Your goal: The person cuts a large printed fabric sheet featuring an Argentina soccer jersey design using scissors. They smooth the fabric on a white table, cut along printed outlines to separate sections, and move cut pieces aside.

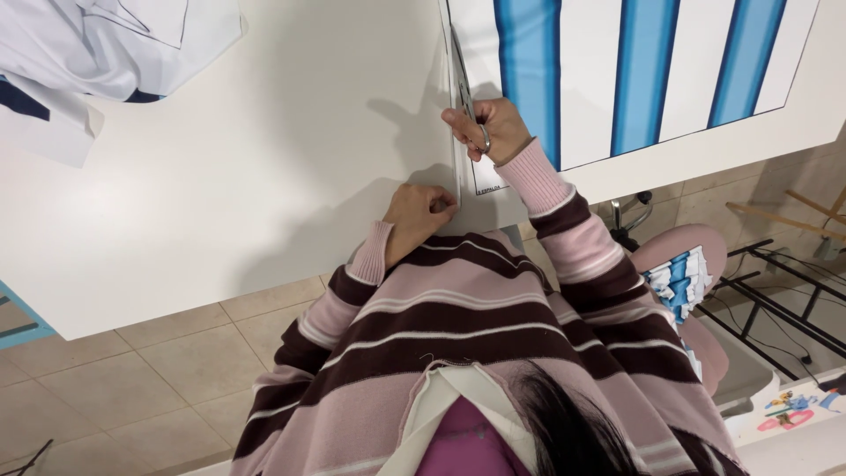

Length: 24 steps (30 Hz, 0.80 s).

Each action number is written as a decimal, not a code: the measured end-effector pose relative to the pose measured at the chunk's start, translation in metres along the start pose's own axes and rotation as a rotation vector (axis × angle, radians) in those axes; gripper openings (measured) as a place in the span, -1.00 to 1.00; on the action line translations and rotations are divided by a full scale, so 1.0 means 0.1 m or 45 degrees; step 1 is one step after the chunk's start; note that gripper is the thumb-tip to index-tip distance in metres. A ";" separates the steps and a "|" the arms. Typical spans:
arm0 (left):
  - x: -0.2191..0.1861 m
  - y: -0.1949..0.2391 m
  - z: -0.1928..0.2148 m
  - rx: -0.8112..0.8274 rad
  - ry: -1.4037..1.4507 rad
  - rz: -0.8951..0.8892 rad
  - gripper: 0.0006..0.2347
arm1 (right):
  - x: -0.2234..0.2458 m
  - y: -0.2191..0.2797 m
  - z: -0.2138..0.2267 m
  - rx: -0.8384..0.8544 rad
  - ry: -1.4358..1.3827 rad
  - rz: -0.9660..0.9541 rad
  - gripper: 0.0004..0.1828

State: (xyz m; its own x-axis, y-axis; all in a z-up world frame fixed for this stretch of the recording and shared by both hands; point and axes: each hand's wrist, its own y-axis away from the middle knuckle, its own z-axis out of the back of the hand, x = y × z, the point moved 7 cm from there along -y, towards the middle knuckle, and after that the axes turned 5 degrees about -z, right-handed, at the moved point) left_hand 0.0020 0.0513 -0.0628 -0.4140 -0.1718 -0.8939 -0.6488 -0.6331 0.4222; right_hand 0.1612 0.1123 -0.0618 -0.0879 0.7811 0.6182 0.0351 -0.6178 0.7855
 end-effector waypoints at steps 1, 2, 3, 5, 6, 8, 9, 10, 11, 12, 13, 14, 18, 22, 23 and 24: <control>0.01 0.00 0.00 -0.001 -0.002 0.000 -0.85 | 0.03 -0.01 -0.01 0.001 0.000 0.002 -0.46; 0.01 -0.01 -0.01 0.014 -0.014 -0.001 -0.85 | 0.08 -0.01 -0.02 0.018 -0.041 0.014 -0.46; 0.02 -0.01 -0.01 0.029 -0.027 -0.001 -0.84 | 0.12 -0.01 -0.03 0.036 -0.083 0.027 -0.45; 0.01 0.00 0.00 0.037 -0.030 0.001 -0.84 | 0.23 -0.03 -0.03 0.031 -0.041 0.046 -0.45; -0.01 0.00 0.00 0.046 -0.032 0.001 -0.84 | 0.30 -0.03 -0.03 0.024 0.001 0.066 -0.45; -0.03 0.00 0.01 0.047 -0.024 0.007 -0.84 | 0.35 -0.06 -0.02 0.034 0.017 0.069 -0.43; -0.03 0.00 0.02 0.046 -0.012 0.014 -0.84 | 0.37 -0.08 -0.02 0.045 0.035 0.069 -0.42; -0.03 0.00 0.02 0.045 -0.013 0.014 -0.84 | 0.38 -0.09 -0.01 0.046 0.036 0.070 -0.42; -0.03 0.00 0.02 0.048 -0.006 0.012 -0.84 | 0.37 -0.10 -0.01 0.040 0.038 0.058 -0.42; -0.02 0.00 0.02 0.051 0.002 0.013 -0.84 | 0.36 -0.11 0.00 0.036 0.040 0.044 -0.42; 0.00 0.00 0.01 0.050 0.003 0.015 -0.84 | 0.33 -0.14 -0.01 0.039 0.041 0.043 -0.42; 0.01 -0.01 -0.01 0.050 0.002 0.004 -0.84 | 0.31 -0.16 -0.01 0.037 0.016 0.056 -0.42; 0.05 -0.01 -0.05 0.066 -0.012 -0.001 -0.84 | 0.28 -0.17 0.01 0.040 0.006 0.098 -0.44; 0.04 -0.02 -0.04 0.089 -0.031 0.027 -0.84 | 0.30 -0.18 0.02 0.029 0.018 0.087 -0.38; 0.03 -0.03 -0.03 0.092 -0.033 0.032 -0.84 | 0.32 -0.19 0.02 0.024 0.019 0.079 -0.41; 0.03 -0.02 -0.04 0.100 -0.033 0.039 -0.84 | 0.32 -0.18 0.02 0.015 0.017 0.067 -0.44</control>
State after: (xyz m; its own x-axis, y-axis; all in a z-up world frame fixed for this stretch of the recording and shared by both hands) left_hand 0.0045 0.0496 -0.0670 -0.4499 -0.1701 -0.8767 -0.6835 -0.5662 0.4606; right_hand 0.1592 0.1488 -0.0565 -0.0990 0.7464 0.6581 0.0519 -0.6565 0.7525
